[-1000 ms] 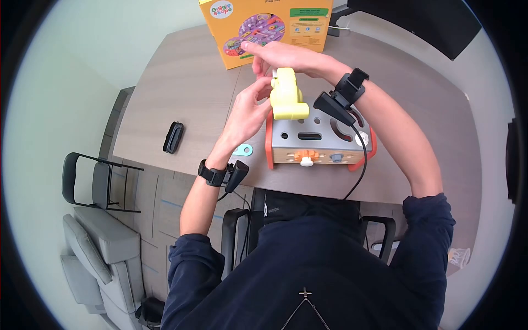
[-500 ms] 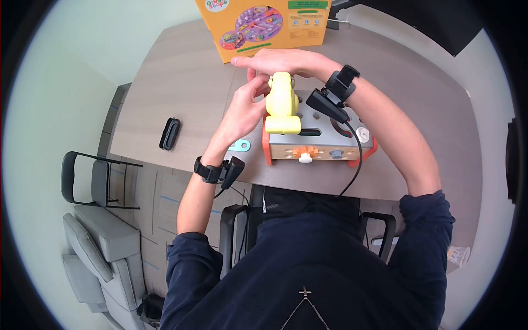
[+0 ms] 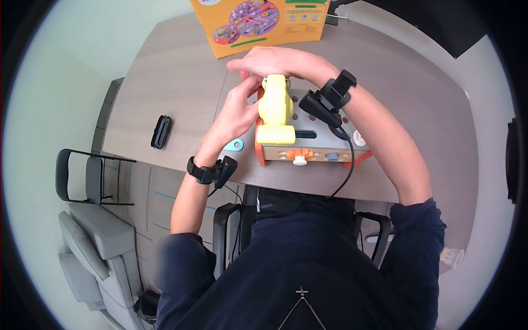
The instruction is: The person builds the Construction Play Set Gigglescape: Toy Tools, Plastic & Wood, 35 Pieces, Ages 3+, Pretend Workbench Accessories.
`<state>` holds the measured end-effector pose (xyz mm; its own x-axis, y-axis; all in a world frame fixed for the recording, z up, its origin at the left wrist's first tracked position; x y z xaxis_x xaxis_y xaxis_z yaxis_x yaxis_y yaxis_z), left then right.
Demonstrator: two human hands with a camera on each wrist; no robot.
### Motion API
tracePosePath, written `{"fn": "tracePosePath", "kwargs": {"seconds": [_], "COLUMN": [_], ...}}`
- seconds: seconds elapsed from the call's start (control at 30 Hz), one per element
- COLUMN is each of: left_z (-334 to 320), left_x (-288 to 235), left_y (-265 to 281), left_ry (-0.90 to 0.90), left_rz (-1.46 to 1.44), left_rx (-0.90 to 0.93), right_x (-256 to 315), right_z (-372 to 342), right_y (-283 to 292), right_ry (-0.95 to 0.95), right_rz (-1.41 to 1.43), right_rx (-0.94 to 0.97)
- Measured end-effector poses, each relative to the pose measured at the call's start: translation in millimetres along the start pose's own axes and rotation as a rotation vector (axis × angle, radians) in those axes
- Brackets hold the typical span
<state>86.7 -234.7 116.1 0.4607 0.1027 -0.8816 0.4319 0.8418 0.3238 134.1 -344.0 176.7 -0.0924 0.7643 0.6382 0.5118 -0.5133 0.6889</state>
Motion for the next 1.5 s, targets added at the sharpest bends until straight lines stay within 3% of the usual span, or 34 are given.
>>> {"fn": "tracePosePath", "kwargs": {"seconds": [0.23,0.37,0.43,0.47,0.57,0.67,0.87,0.97,1.1,1.17,1.27,1.3,1.37,1.5], "left_z": [-4,-15,-30,-42,-84,-114,-122,-116,-103,-94,-84,-81,-74,-62], "left_x": [-23,-35,-28,-17,38,62,62,65,40,6,-27,-36,-52,-60], "left_y": [6,34,48,53,61,60,62,68,75,71,61,56,45,25], "left_ry": [0.105,-0.028,-0.041,0.104,0.186,0.243,0.192,0.309,0.259,0.234,0.156,0.139,0.074,-0.006], "left_rz": [0.205,0.310,0.400,0.391,0.589,0.605,0.756,0.575,0.399,0.269,0.197,0.180,0.208,0.263], "left_rx": [0.086,0.094,0.067,0.106,0.288,0.335,0.267,0.210,0.061,0.028,0.070,0.086,0.125,0.193], "right_x": [-1,-2,-1,0,0,-2,-7,-19,-44,-53,-49,-46,-40,-27], "right_z": [-1,1,-3,-6,-6,-2,-6,-26,-84,-116,-147,-158,-169,-184], "right_y": [1,0,0,0,0,0,15,31,42,33,8,-3,-21,-47], "right_ry": [0.013,0.012,-0.009,-0.020,-0.028,-0.039,0.010,0.007,0.110,-0.031,0.014,-0.047,0.078,0.132], "right_rz": [-0.007,-0.011,-0.024,-0.030,-0.023,-0.008,0.135,0.039,-0.261,-0.291,-0.308,-0.265,-0.239,-0.256], "right_rx": [-0.025,0.011,0.028,0.036,0.043,0.024,-0.270,-0.496,-0.593,-0.392,-0.307,-0.264,-0.247,-0.316]}}
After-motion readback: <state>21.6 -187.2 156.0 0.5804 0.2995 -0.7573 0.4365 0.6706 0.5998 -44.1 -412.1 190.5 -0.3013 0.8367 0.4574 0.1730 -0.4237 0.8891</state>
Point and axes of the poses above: each hand's wrist, its own z-axis towards the middle knuckle, its own y-axis out of the back of the hand, x = y × z, the point moved 6 cm from there along z, towards the middle knuckle, and after that the axes turned 3 degrees about -y, right-handed, at the moved point
